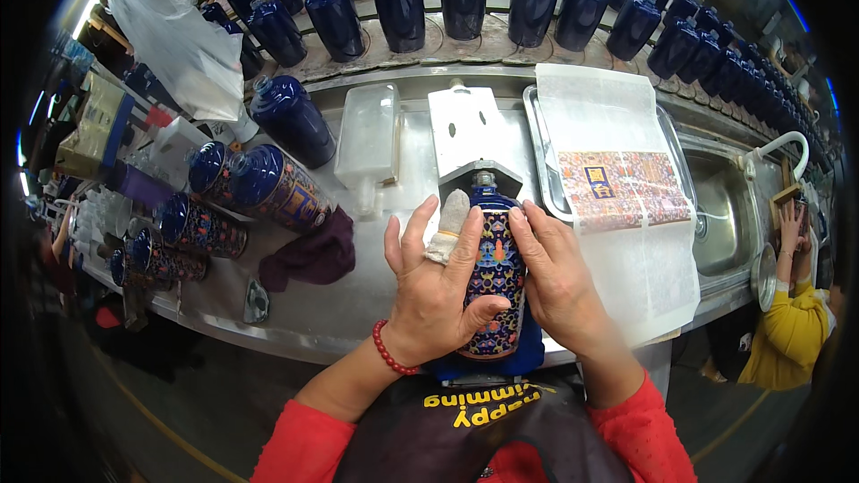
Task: The person applies decorative stickers to a blue ceramic vase using a green squeegee tool. They smooth the sticker onto the vase surface, rotate the vase to access different areas, and continue smoothing the sticker until it adheres fully.
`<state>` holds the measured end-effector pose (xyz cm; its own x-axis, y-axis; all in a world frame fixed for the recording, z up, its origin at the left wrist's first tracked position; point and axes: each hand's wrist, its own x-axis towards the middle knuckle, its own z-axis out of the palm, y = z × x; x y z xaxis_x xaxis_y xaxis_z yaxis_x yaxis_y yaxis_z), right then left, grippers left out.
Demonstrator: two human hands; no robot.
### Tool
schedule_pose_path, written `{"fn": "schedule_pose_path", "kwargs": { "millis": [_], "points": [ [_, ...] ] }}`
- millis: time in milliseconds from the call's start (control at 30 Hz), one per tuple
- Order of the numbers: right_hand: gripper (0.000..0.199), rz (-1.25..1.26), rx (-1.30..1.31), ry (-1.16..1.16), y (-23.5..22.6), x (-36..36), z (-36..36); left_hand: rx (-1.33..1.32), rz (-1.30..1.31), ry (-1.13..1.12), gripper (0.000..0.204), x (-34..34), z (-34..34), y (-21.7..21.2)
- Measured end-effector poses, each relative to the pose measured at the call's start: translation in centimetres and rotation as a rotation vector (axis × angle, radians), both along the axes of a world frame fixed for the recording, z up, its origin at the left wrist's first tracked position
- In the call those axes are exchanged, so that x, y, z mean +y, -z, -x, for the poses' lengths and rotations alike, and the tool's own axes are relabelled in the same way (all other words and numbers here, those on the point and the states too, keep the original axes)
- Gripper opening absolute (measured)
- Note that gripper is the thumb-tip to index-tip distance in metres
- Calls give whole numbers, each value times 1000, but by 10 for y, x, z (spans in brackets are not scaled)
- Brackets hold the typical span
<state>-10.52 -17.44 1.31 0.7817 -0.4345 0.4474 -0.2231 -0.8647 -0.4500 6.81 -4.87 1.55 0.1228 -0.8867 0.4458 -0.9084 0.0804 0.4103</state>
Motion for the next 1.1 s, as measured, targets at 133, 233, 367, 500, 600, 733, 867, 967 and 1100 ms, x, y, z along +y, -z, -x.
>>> {"fn": "schedule_pose_path", "kwargs": {
  "millis": [133, 233, 367, 500, 600, 733, 867, 967, 1100],
  "points": [
    [71, -95, -116, 63, 5, -1, 7, 53, -12, 74, 89, 5, -3, -5],
    [55, -142, -206, 136, 15, -5, 18, 64, -30, 103, 96, 25, -1, -5],
    [30, -216, -234, 147, 17, -10, 21, 36, -103, 74, 113, 51, 14, 3],
    [30, 154, -189, -133, -11, 3, 18, -2, -80, 33, 115, 58, 25, 12],
    [23, 44, -155, -521, -35, 12, 21, -92, -108, 11, 115, 57, 27, 14],
    [38, -392, -317, -152, -27, -2, 18, -145, -3, -54, 114, 51, 30, 20],
    [25, 158, -239, -457, -23, 2, 24, -77, 3, -49, 120, 55, 28, 30],
    [17, -306, -218, -588, -35, -7, 17, -42, -55, -5, 128, 59, 24, 40],
    [24, 132, -312, 67, -38, -17, -1, 1, -39, -15, 124, 59, 21, 48]
  ]
}}
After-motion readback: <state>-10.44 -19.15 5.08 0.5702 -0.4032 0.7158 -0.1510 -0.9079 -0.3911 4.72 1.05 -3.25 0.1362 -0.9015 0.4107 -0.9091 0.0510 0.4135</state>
